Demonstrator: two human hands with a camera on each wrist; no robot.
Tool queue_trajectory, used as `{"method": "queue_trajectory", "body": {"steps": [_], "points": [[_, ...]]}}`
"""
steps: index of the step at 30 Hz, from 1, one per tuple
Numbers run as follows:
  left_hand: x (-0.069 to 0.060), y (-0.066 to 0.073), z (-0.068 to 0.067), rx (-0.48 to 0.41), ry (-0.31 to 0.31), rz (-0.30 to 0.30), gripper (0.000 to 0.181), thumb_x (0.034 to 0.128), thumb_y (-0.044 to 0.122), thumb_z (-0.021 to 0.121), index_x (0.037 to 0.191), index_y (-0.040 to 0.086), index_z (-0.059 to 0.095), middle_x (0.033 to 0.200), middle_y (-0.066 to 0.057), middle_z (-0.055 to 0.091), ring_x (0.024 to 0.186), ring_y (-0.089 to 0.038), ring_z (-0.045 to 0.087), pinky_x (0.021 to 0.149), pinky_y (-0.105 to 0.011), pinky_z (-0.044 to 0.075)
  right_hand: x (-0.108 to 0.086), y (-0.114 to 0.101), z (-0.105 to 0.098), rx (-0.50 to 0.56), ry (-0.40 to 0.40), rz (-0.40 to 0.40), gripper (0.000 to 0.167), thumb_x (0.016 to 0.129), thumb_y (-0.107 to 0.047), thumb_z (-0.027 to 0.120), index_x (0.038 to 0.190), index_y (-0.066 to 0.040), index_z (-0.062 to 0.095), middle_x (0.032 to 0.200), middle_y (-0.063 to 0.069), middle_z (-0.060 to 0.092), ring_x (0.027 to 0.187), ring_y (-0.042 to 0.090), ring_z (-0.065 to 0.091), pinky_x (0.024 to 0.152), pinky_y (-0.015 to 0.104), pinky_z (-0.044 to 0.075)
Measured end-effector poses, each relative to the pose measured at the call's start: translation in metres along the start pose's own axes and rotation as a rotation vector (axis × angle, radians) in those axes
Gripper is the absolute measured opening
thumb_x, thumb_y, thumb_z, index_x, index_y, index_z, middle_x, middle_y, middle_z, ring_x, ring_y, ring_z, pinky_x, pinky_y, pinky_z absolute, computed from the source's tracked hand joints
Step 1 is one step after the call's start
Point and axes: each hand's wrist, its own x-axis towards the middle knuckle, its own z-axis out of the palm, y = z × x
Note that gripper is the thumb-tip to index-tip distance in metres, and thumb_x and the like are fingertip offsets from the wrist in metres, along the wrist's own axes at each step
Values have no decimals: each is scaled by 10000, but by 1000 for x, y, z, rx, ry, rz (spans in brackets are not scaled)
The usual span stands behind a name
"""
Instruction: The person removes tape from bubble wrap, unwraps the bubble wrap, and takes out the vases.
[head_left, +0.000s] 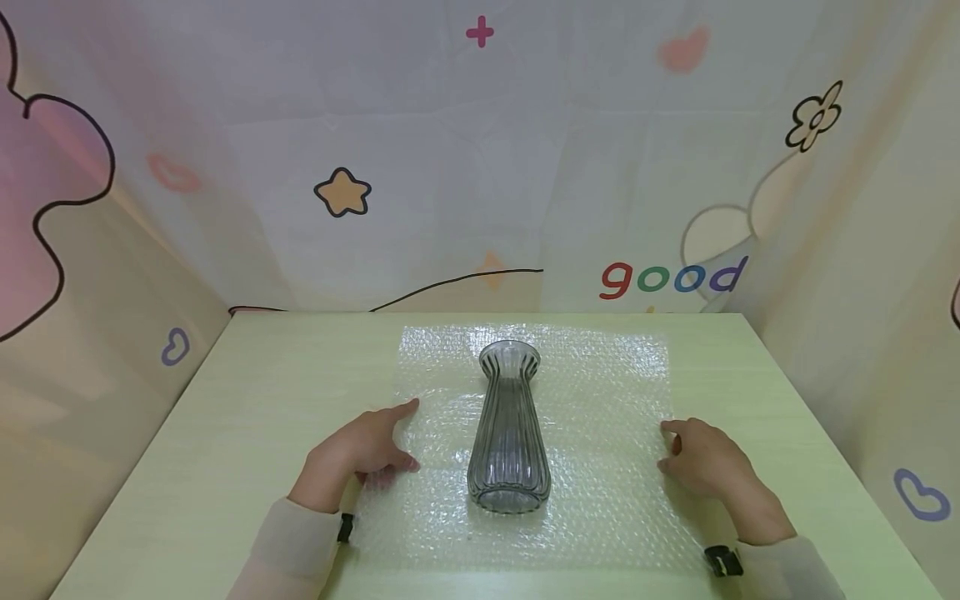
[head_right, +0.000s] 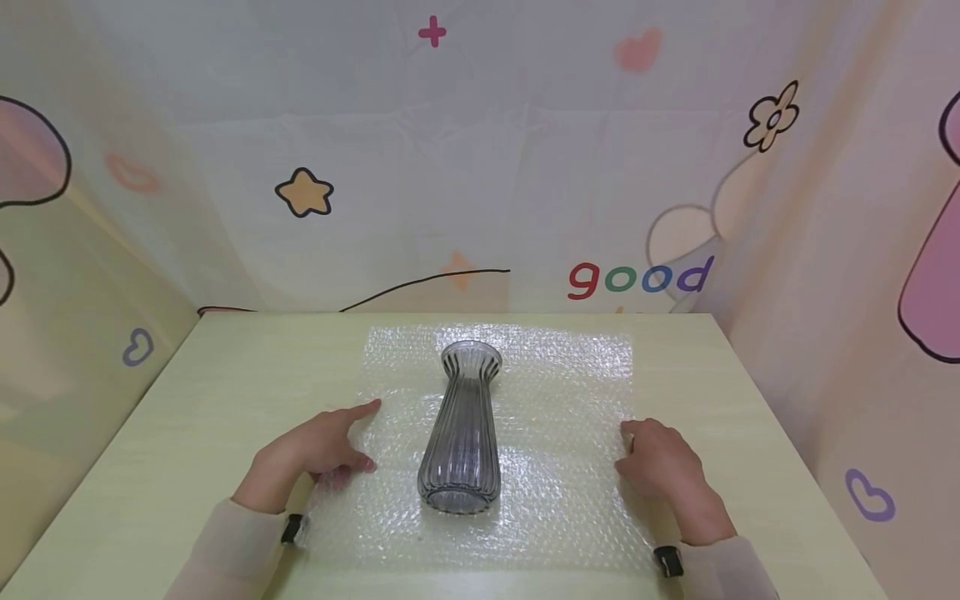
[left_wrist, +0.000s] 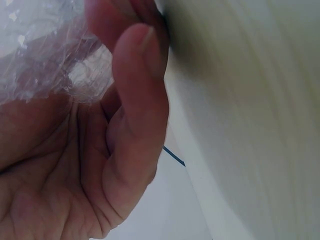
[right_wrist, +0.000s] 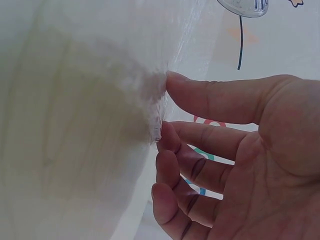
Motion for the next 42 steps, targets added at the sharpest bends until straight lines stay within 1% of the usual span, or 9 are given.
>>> {"method": "queue_trajectory", "body": {"steps": [14, 20, 26, 30, 33, 35, 37, 40, 42], "points": [[1, 0, 0, 24, -4, -7, 968, 858, 216, 857, 1647, 282, 299, 661, -66, 630, 543, -159, 547, 471, -291, 473, -3, 0, -3, 17, -18, 4, 620, 887, -92, 719, 1425, 138, 512, 916, 84, 591, 798, 225, 522, 619, 320, 404], [-3, 0, -3, 53, 0, -15, 973, 855, 248, 862, 1645, 302, 297, 666, -57, 614, 549, -156, 541, 473, -295, 471, -4, 0, -4, 33, -15, -5, 624, 891, -83, 712, 1435, 138, 499, 921, 80, 596, 787, 217, 519, 614, 322, 404], [-6, 0, -5, 50, 7, -18, 957, 860, 253, 858, 1640, 317, 308, 668, -65, 602, 549, -162, 538, 471, -300, 479, -5, -1, -5, 63, -20, -21, 640, 899, -79, 700, 1455, 139, 471, 915, 71, 596, 732, 200, 501, 592, 328, 404], [-7, -1, -7, 51, 12, -16, 945, 861, 261, 858, 1635, 324, 320, 665, -63, 594, 546, -160, 536, 472, -304, 491, -5, -1, -6, 65, -22, -22, 647, 903, -94, 706, 1457, 139, 466, 933, 79, 615, 725, 196, 508, 593, 328, 418], [-8, -1, -9, 48, 16, -16, 941, 856, 268, 861, 1631, 329, 329, 685, -74, 603, 553, -163, 541, 468, -313, 504, -5, -2, -6, 70, -23, -23, 658, 901, -107, 722, 1455, 141, 468, 931, 85, 619, 715, 196, 507, 593, 328, 423], [-10, 0, -10, 47, 22, -16, 933, 857, 267, 861, 1627, 330, 339, 741, -70, 610, 564, -173, 549, 466, -324, 515, -6, -3, -7, 72, -23, -23, 664, 901, -116, 731, 1455, 140, 470, 920, 84, 613, 709, 196, 501, 592, 327, 419], [-12, -1, -12, 39, 27, -18, 922, 860, 263, 858, 1623, 339, 346, 751, -62, 586, 567, -180, 547, 467, -333, 526, -6, -4, -8, 76, -24, -21, 667, 902, -125, 735, 1455, 140, 471, 906, 81, 602, 701, 196, 496, 588, 327, 415], [-14, -1, -14, 32, 30, -17, 904, 872, 260, 847, 1621, 347, 348, 731, -39, 557, 565, -181, 542, 476, -342, 537, -8, -6, -9, 79, -28, -17, 669, 907, -137, 734, 1457, 138, 470, 893, 76, 588, 698, 195, 494, 587, 327, 410], [-16, -2, -16, 27, 29, -19, 897, 876, 262, 844, 1619, 352, 350, 671, -43, 542, 554, -179, 538, 483, -343, 541, -8, -8, -10, 77, -32, -12, 668, 911, -146, 734, 1457, 136, 471, 893, 78, 590, 705, 198, 501, 591, 328, 416]]}}
